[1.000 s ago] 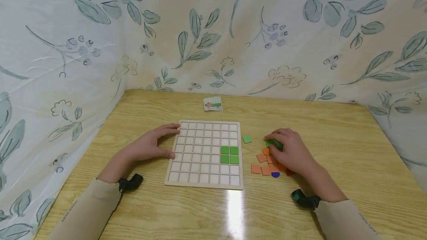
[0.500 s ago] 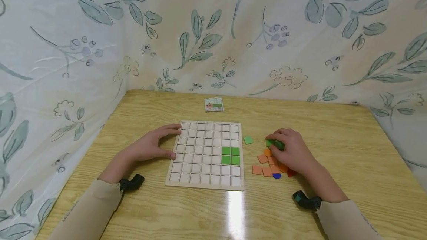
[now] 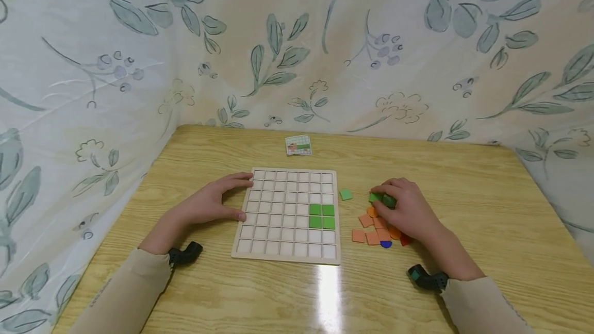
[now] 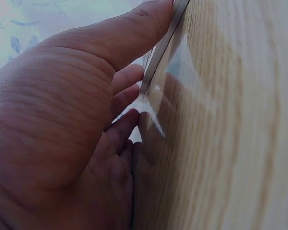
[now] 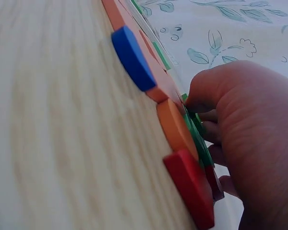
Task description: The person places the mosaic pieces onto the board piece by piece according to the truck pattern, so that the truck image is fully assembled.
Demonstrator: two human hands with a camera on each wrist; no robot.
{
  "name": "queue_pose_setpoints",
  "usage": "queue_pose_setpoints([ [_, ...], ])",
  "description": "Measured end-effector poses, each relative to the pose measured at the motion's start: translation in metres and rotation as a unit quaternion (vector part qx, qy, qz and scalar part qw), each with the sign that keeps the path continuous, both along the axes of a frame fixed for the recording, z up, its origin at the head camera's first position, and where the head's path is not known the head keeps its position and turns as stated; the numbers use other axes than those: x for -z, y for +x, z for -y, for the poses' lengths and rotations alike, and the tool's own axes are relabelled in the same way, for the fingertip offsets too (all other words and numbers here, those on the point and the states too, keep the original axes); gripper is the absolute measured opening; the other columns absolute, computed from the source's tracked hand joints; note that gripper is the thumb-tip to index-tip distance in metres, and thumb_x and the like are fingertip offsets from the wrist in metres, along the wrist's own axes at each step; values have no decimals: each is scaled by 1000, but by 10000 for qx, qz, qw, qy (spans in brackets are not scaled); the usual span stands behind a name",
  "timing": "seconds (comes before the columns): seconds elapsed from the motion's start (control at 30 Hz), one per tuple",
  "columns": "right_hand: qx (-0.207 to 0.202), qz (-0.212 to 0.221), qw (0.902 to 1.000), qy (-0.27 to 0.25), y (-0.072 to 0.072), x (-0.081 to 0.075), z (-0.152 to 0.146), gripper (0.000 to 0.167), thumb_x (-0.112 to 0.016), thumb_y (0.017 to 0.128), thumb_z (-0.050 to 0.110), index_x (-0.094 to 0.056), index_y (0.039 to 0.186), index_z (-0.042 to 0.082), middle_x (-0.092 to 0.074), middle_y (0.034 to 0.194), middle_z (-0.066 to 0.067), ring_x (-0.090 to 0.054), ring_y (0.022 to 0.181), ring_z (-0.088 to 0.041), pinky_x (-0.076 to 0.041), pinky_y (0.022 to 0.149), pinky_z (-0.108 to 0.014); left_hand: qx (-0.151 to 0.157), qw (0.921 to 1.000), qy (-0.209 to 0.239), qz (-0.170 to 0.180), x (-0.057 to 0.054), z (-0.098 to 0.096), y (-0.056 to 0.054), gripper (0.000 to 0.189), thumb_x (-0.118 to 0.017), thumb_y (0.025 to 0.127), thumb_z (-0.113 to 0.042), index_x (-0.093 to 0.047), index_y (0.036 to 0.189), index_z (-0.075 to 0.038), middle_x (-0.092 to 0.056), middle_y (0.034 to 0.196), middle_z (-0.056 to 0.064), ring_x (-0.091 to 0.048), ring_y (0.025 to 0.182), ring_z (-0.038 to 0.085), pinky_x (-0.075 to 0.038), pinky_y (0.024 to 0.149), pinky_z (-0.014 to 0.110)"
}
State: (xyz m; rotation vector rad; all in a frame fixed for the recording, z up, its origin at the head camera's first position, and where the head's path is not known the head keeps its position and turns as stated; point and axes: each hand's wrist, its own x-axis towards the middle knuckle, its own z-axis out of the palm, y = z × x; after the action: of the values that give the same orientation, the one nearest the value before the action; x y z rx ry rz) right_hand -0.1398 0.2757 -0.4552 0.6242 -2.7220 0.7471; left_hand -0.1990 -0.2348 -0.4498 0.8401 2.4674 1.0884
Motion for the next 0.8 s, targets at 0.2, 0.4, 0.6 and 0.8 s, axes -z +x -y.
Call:
queue_pose_setpoints([
  [0.2,-116,-148,9996,-210,1,-1,10,22,-83,91,10,-84,113,7,-75,106,-7,-64,99,-33,-48,94,-61,34,9999,-20,-105,0,-3,-1,91,-96,85,-44,-55,162,-15,-35,176,-1,-24,165,31,-25,128,61],
  [0.4,-359,-243,9985,-344,-3,-1,33,24,-84,90,12,-84,114,6,-75,108,-7,-65,103,-32,-45,103,-61,-35,10000,-3,-53,1,1,1,91,-96,85,-43,-55,161,-15,-34,177,-1,-24,165,31,-24,128,61],
  [0.6,-557,-313,9971,-423,-3,-1,51,24,-84,90,12,-83,113,6,-74,108,-7,-65,104,-32,-46,102,-58,-13,10000,-46,-88,3,2,0,91,-96,85,-43,-55,162,-15,-34,177,-1,-24,165,32,-24,128,62],
  [0.8,-879,-519,9941,-370,-8,-1,70,22,-83,89,11,-83,110,6,-74,106,-6,-66,102,-30,-48,97,-54,8,9999,-49,-104,2,1,-1,91,-96,85,-43,-55,162,-15,-34,177,-1,-24,165,32,-25,128,61],
])
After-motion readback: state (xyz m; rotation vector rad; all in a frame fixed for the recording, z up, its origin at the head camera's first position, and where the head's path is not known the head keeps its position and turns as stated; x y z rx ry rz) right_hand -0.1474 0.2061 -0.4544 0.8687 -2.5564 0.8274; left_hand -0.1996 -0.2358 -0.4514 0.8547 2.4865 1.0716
